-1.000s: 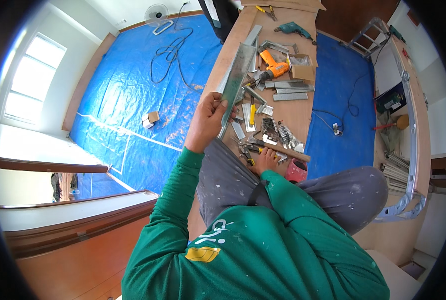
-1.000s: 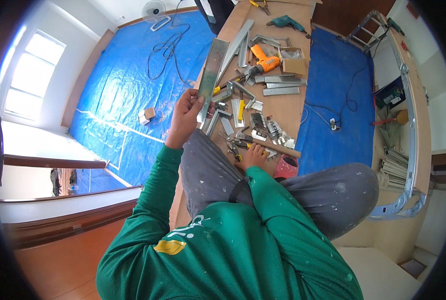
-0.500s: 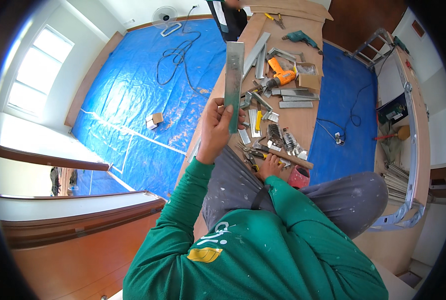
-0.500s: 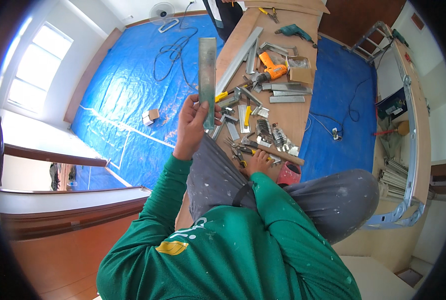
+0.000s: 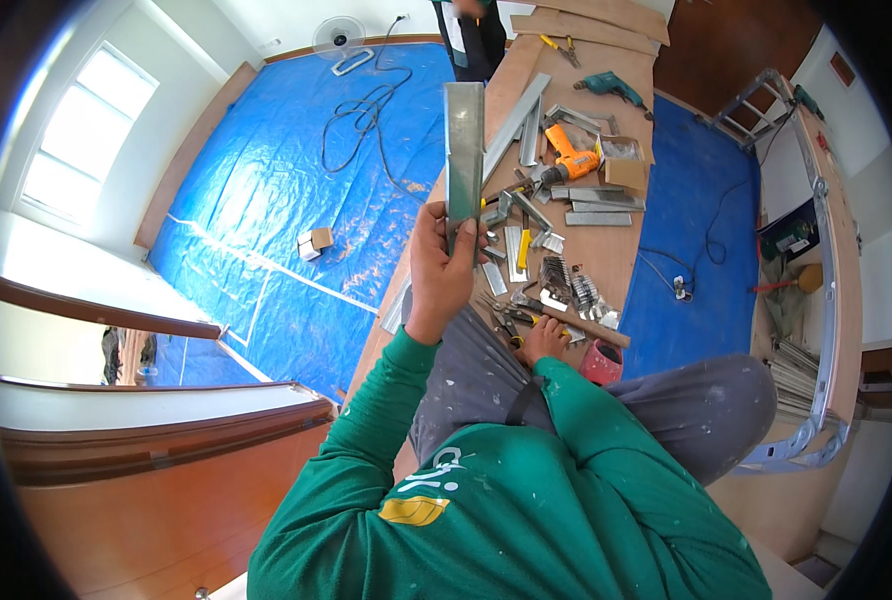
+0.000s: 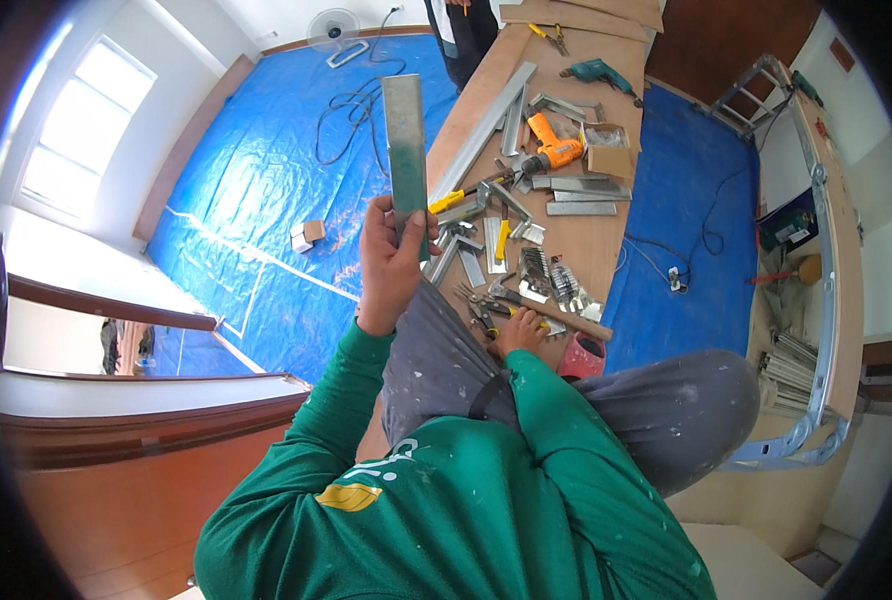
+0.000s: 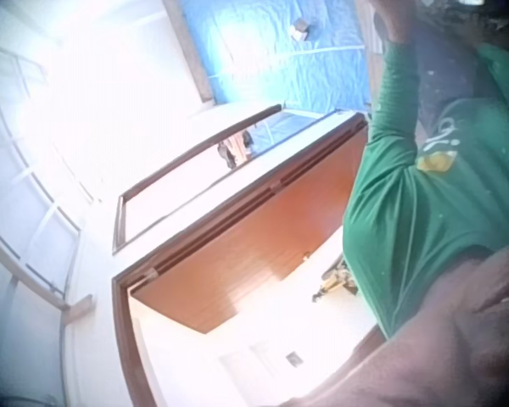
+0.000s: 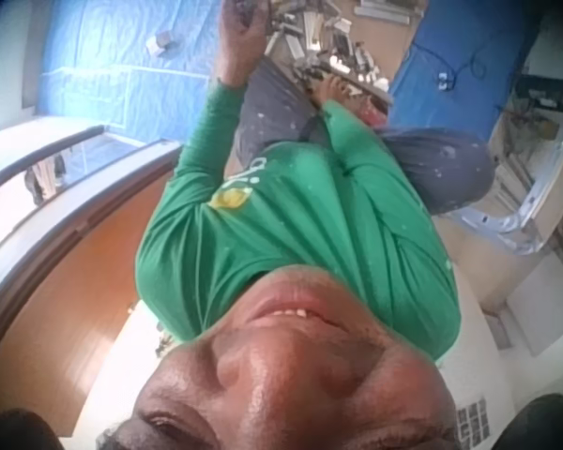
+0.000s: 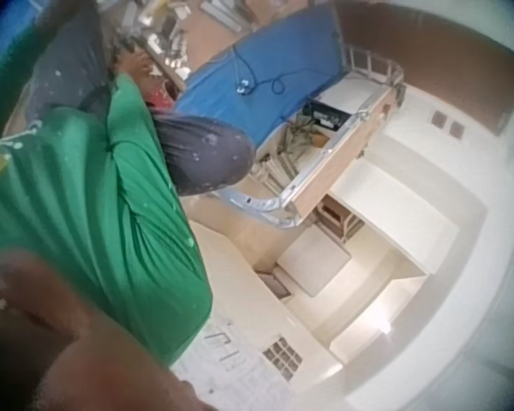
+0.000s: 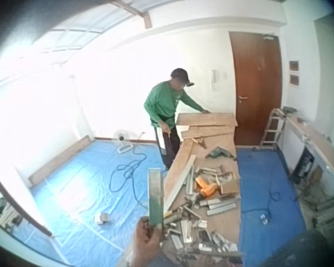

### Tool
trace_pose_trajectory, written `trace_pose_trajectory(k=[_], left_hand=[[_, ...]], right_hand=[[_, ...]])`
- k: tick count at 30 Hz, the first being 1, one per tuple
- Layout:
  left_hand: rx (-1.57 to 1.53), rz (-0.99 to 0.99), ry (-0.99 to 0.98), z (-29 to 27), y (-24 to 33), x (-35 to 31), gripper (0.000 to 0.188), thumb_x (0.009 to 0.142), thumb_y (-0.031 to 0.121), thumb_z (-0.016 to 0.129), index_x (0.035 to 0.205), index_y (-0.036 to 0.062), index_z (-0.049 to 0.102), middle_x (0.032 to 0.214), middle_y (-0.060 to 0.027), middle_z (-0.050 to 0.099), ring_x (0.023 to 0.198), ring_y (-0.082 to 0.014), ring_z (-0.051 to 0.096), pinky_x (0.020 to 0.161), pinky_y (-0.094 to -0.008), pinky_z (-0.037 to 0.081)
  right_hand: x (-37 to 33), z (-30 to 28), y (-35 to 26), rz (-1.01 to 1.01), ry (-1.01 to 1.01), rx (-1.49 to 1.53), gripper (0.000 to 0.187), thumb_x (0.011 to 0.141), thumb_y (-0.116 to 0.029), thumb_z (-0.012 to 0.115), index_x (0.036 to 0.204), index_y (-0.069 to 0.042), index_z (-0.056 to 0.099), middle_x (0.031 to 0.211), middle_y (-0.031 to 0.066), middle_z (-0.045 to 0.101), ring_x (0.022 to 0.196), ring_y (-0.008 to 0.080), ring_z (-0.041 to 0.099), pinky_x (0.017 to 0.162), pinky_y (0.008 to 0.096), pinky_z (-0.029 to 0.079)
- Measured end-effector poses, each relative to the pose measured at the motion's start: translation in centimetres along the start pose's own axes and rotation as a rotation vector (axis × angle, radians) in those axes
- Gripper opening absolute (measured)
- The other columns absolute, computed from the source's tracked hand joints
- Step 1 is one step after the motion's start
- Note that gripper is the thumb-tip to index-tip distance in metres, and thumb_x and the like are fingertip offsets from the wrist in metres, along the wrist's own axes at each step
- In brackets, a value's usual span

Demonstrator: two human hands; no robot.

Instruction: The person sits on the floor and assembles small metal frame pieces using pliers and a hammer. They repeatedly cut, bend, and join metal components, occasionally checking fit and alignment.

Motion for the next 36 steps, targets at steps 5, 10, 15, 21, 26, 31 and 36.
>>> trace_pose_trajectory(k=[5,10,15,21,26,31,36], left_hand=[[0.107,0.064,0.044,-0.1,0.9,-0.3,0.02,0.108,0.006,0.06,0.125,0.0001,0.051,0.099,-0.0053,0.069,0.085,-0.0082,0.065,0.072,-0.026,0.056],[0.288,0.185,0.069,-0.7,0.8,-0.4,0.018,0.108,0.005,0.06,0.124,-0.0001,0.053,0.099,-0.0055,0.067,0.084,-0.0078,0.064,0.072,-0.0261,0.055],[0.304,0.228,0.154,-1.3,0.7,-0.7,0.019,0.102,0.008,0.067,0.115,-0.0014,0.057,0.086,-0.0075,0.061,0.076,-0.0127,0.056,0.069,-0.0312,0.045],[0.104,0.163,0.095,-1.1,2.3,-0.6,0.021,0.107,0.008,0.063,0.124,0.002,0.053,0.095,-0.0067,0.066,0.079,-0.0103,0.062,0.068,-0.028,0.054],[-0.269,0.021,-0.064,-3.0,4.1,-1.3,0.022,0.111,0.015,0.059,0.129,0.0066,0.05,0.096,-0.0078,0.066,0.079,-0.0126,0.064,0.066,-0.0299,0.057],[-0.377,0.018,-0.106,-3.8,6.4,-2.1,0.017,0.114,0.019,0.054,0.125,0.0076,0.05,0.094,-0.0079,0.065,0.077,-0.0136,0.064,0.066,-0.0307,0.057],[-0.426,0.049,-0.127,-4.5,7.6,-2.8,0.02,0.113,0.019,0.053,0.13,0.0084,0.048,0.096,-0.0096,0.065,0.078,-0.0152,0.064,0.067,-0.0329,0.057]], right_hand=[[0.9,0.0,0.0,0.046,-0.057,0.084,0.061,0.088,-0.04,0.075,0.135,-0.007,0.054,0.136,0.02,0.058,0.134,0.0373,0.053,0.11,0.0607,0.035],[1.4,-0.8,-0.3,0.042,-0.213,0.09,0.061,0.091,-0.037,0.069,0.144,-0.013,0.054,0.143,0.0218,0.059,0.139,0.0399,0.052,0.112,0.0611,0.035],[1.1,-3.6,-1.4,-0.008,-0.436,0.154,0.073,0.087,-0.042,0.069,0.151,-0.011,0.054,0.146,0.0239,0.063,0.138,0.0401,0.059,0.115,0.0622,0.037],[5.3,-3.5,-2.5,-0.18,-0.367,0.409,0.062,0.08,-0.031,0.068,0.136,-0.005,0.067,0.128,0.0269,0.072,0.121,0.0429,0.07,0.106,0.0486,0.053],[4.9,-11.3,-6.6,-0.374,-0.226,0.536,0.069,0.076,-0.023,0.068,0.143,-0.008,0.063,0.122,0.0263,0.074,0.115,0.0424,0.072,0.098,0.0443,0.057],[5.8,-16.5,-10.2,-0.66,-0.09,0.876,0.065,0.082,-0.02,0.068,0.145,-0.009,0.061,0.106,0.0208,0.075,0.094,0.0343,0.073,0.088,0.0395,0.057],[3.3,-27.1,-13.7,-0.794,0.079,0.99,0.062,0.084,-0.015,0.069,0.145,-0.009,0.06,0.093,0.0137,0.073,0.082,0.0228,0.069,0.079,0.0352,0.055]])
Point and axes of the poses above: each hand's wrist, its own x-axis towards the middle knuckle, its own z-axis out of the palm, y = z × x, the point moved 4 cm from there along x, towards the middle knuckle
